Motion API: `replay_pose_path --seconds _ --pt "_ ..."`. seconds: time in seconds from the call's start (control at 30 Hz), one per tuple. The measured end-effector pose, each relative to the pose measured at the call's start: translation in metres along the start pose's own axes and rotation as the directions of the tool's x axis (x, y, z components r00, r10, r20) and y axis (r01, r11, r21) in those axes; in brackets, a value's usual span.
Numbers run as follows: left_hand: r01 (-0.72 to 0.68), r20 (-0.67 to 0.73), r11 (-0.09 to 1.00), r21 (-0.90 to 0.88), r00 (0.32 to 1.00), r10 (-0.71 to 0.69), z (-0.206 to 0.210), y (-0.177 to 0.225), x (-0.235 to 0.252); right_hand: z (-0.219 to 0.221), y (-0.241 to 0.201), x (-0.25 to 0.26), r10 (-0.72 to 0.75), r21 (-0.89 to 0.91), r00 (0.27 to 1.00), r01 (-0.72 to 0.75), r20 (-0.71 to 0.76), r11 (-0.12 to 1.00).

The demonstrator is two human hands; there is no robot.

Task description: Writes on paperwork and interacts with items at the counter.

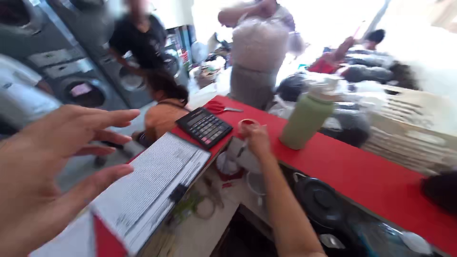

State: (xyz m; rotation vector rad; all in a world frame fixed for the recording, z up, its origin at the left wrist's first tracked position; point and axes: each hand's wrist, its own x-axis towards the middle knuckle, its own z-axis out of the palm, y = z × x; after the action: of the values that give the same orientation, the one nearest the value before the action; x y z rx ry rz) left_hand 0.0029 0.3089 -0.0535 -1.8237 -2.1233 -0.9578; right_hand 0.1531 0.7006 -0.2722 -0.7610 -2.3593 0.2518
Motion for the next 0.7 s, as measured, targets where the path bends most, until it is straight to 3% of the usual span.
replay_pose_path --seconds 0.07,0.13,0.2,0.27,0.33,0.4,0.5,0.7 --pt "0.055 -0.074 0.998 0.042 0.996 -0.052 -0.029 -0.007 -0.070 -0.017 -0.001 -0.008 -0.058 0.064 0.992 0.065 -0.108 0.996" --pt "0.223 -0.109 0.971 0.087 0.971 -0.213 -0.051 -0.009 -0.128 -0.036 -0.033 -0.017 -0.038 0.341 0.983 0.098 -0.179 0.935" --pt "0.405 -0.101 0.905 0.131 0.913 -0.394 -0.057 -0.018 -0.172 -0.051 -0.100 -0.034 0.045 0.740 0.992 0.057 -0.117 0.670" --pt "0.453 -0.130 0.877 0.160 0.890 -0.436 -0.040 -0.051 -0.213 -0.051 -0.176 -0.064 0.027 0.909 1.000 -0.006 -0.006 0.416" --pt "0.464 -0.147 0.863 0.197 0.885 -0.442 -0.014 -0.082 -0.246 -0.030 -0.232 -0.099 -0.091 0.956 0.994 -0.035 0.064 0.291" --pt "0.465 -0.145 0.866 0.186 0.884 -0.443 0.008 -0.101 -0.273 -0.006 -0.277 -0.123 -0.179 0.963 0.979 -0.048 0.098 0.266" --pt "0.408 -0.130 0.912 0.033 0.907 -0.401 0.027 -0.115 -0.307 0.019 -0.325 -0.143 -0.246 0.973 0.949 -0.156 0.195 0.170" --pt "0.210 -0.142 0.930 -0.301 0.955 -0.262 0.036 -0.124 -0.350 0.042 -0.418 -0.169 -0.160 0.872 0.862 -0.489 0.481 -0.020"
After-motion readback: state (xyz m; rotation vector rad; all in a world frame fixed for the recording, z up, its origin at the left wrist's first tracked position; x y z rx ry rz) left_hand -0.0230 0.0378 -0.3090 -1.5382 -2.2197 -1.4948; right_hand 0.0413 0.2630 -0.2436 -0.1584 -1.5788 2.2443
